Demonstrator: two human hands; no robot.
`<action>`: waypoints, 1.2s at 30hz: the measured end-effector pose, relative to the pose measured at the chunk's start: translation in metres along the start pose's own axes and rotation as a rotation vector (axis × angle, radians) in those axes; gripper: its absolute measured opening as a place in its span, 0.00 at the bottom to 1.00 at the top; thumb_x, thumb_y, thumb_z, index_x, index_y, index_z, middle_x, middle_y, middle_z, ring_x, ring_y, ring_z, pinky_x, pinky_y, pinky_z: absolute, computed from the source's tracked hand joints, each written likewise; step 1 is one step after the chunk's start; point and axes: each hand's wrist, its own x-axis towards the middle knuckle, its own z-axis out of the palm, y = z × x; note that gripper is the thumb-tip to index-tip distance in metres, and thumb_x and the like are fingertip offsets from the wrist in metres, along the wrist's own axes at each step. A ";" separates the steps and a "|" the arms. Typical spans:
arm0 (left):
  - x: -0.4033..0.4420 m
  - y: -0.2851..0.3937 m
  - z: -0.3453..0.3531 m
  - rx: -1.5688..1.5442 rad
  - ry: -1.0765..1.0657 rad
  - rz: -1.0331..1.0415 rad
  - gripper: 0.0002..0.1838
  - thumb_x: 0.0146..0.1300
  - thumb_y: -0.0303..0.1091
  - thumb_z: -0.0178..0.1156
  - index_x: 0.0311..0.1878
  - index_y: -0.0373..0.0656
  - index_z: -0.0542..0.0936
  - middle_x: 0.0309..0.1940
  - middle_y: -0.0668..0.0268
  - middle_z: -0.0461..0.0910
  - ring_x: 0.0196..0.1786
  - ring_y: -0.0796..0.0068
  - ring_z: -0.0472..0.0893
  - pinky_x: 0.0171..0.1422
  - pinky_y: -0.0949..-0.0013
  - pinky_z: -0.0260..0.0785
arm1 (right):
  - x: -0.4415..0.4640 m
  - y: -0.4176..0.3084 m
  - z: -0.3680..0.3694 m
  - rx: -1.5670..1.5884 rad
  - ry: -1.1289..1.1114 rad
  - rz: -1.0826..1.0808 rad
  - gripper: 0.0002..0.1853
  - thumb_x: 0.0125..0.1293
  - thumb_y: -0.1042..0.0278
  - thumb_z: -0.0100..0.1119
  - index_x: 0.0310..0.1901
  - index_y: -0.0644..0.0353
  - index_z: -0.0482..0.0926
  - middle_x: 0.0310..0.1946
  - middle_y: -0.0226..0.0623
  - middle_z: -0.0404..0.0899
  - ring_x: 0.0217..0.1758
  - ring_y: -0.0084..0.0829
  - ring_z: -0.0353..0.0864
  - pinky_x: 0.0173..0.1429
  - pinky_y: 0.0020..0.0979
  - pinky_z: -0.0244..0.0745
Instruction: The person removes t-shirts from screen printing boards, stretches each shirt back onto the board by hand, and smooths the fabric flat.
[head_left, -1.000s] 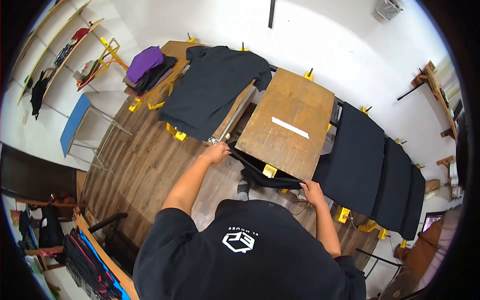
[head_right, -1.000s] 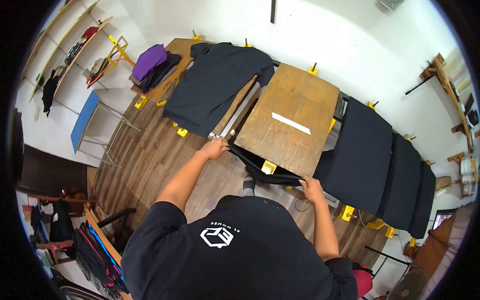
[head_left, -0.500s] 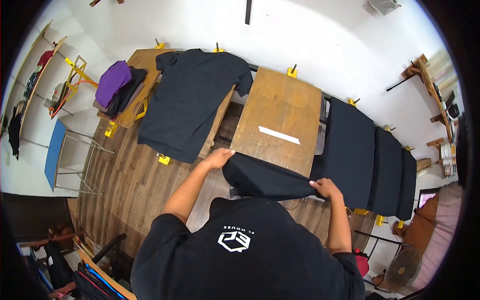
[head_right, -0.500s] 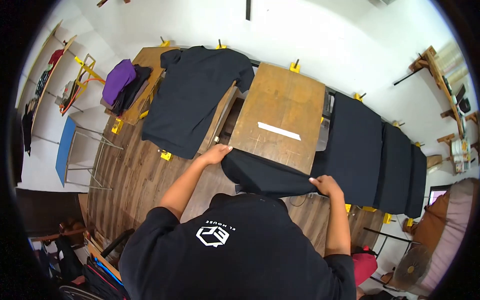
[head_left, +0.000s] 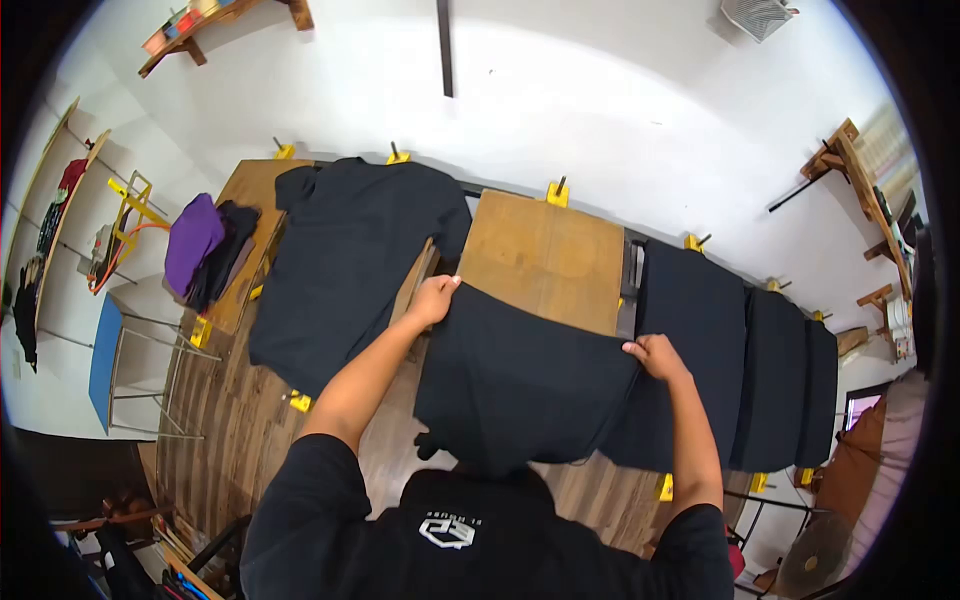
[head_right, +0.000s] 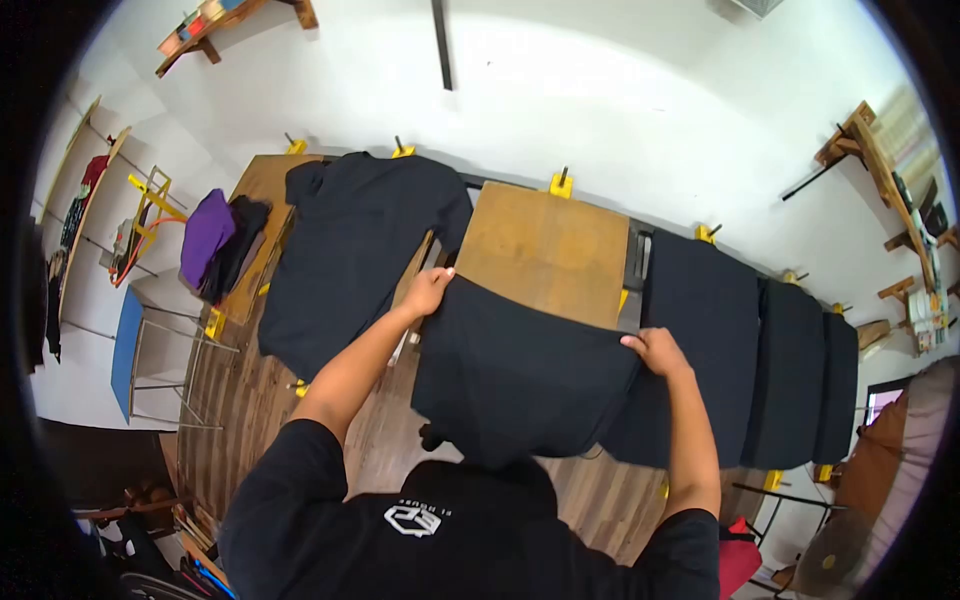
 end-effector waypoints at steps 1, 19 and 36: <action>0.023 -0.010 0.011 -0.023 0.035 -0.104 0.25 0.79 0.49 0.58 0.34 0.34 0.80 0.32 0.41 0.81 0.36 0.40 0.81 0.44 0.48 0.70 | 0.024 0.010 -0.010 -0.004 0.054 -0.035 0.32 0.73 0.40 0.65 0.28 0.70 0.81 0.29 0.62 0.79 0.37 0.63 0.81 0.42 0.52 0.75; 0.315 -0.021 0.101 0.315 0.384 -0.253 0.23 0.82 0.49 0.50 0.50 0.40 0.86 0.45 0.44 0.86 0.52 0.38 0.83 0.61 0.43 0.74 | 0.397 0.110 -0.008 0.161 0.274 0.388 0.35 0.81 0.40 0.50 0.64 0.72 0.74 0.64 0.70 0.75 0.70 0.66 0.74 0.73 0.56 0.70; 0.187 -0.009 0.046 0.099 0.277 0.241 0.27 0.80 0.43 0.58 0.73 0.35 0.69 0.68 0.42 0.67 0.65 0.45 0.76 0.72 0.53 0.68 | 0.199 -0.017 0.036 0.221 1.027 -0.132 0.15 0.73 0.63 0.66 0.54 0.62 0.77 0.52 0.45 0.79 0.61 0.48 0.75 0.68 0.45 0.66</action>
